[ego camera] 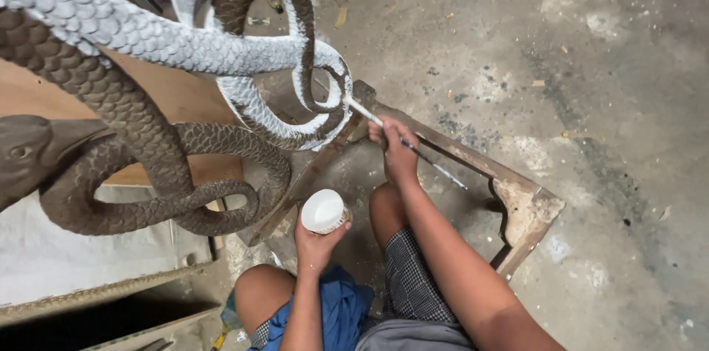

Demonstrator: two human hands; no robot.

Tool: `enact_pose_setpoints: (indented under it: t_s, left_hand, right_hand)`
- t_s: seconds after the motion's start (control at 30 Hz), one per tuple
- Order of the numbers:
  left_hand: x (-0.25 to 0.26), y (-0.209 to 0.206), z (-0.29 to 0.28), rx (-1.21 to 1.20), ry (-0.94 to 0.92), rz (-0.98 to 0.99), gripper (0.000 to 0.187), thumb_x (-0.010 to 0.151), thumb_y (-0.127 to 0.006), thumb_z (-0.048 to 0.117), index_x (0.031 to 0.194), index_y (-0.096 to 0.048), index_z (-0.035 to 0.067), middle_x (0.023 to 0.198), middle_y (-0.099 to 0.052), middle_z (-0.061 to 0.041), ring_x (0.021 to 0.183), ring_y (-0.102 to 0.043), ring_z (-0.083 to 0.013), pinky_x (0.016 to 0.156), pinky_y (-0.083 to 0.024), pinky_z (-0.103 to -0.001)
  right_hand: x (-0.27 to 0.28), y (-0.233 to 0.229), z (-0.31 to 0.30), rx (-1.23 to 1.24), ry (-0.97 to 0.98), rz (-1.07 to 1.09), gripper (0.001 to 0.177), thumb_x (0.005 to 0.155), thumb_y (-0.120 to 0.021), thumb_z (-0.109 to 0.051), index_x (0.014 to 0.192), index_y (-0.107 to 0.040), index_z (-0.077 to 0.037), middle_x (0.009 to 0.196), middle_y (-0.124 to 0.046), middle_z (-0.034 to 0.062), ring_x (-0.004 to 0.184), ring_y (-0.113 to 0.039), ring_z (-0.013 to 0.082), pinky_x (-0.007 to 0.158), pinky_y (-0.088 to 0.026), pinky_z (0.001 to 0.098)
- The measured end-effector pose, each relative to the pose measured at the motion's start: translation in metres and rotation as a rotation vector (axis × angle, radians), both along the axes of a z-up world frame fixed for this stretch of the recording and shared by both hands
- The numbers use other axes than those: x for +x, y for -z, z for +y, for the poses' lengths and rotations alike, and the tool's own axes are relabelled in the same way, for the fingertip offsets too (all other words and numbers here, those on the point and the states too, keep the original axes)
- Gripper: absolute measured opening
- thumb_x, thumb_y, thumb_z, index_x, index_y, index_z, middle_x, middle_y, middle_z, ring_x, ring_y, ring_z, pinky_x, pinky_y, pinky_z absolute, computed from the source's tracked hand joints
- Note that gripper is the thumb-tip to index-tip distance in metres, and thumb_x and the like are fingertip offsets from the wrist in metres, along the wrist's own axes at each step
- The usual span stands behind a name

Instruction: Painting a detailed wooden snake sculpture that forms part of a chair frame using a brush and white paint.

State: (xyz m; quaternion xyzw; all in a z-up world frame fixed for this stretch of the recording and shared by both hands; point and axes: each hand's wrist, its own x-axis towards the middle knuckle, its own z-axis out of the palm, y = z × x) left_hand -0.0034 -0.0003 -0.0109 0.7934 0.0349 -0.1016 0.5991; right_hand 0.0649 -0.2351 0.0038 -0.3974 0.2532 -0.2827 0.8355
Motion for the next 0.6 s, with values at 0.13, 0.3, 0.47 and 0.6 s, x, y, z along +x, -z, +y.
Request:
enact_pose_setpoints:
  t_s: [0.13, 0.3, 0.47, 0.6]
  left_hand:
    - [0.001, -0.003, -0.002, 0.012, 0.005, -0.009, 0.094, 0.048, -0.105, 0.012, 0.131, -0.062, 0.001, 0.129, -0.067, -0.025, 0.133, -0.056, -0.0384, 0.115, -0.042, -0.054]
    - [0.000, -0.012, -0.004, -0.004, 0.029, 0.012, 0.095, 0.049, -0.105, 0.015, 0.132, -0.061, 0.001, 0.131, -0.066, -0.025, 0.134, -0.055, -0.0416, 0.114, -0.041, -0.057]
    - [0.002, -0.010, -0.004, -0.032, 0.047, 0.018, 0.096, 0.050, -0.105, 0.014, 0.135, -0.060, 0.001, 0.132, -0.065, -0.026, 0.135, -0.053, -0.0425, 0.116, -0.039, -0.057]
    - [0.001, -0.009, -0.003, -0.056, 0.065, 0.017, 0.098, 0.050, -0.106, 0.014, 0.135, -0.060, 0.002, 0.133, -0.065, -0.024, 0.135, -0.054, -0.0415, 0.116, -0.039, -0.057]
  right_hand:
    - [-0.003, 0.013, -0.002, 0.009, -0.031, 0.022, 0.023, 0.101, -0.059, -0.010, 0.115, -0.070, 0.005, 0.099, -0.077, 0.0229, 0.083, -0.077, 0.0198, 0.077, -0.066, 0.0265]
    - [-0.023, -0.030, 0.010, -0.671, -0.064, 0.198, 0.020, 0.100, -0.066, -0.013, 0.115, -0.076, -0.006, 0.111, -0.075, 0.0224, 0.111, -0.070, 0.0370, 0.099, -0.053, 0.0492]
    - [-0.019, -0.018, 0.005, -0.717, -0.127, 0.160, 0.019, 0.100, -0.066, -0.016, 0.113, -0.079, -0.011, 0.114, -0.077, 0.0142, 0.115, -0.070, 0.0295, 0.105, -0.050, 0.0435]
    - [-0.006, -0.015, -0.012, -0.749, -0.060, 0.198, 0.022, 0.102, -0.063, -0.019, 0.118, -0.078, -0.015, 0.111, -0.078, 0.0087, 0.113, -0.070, 0.0221, 0.105, -0.050, 0.0401]
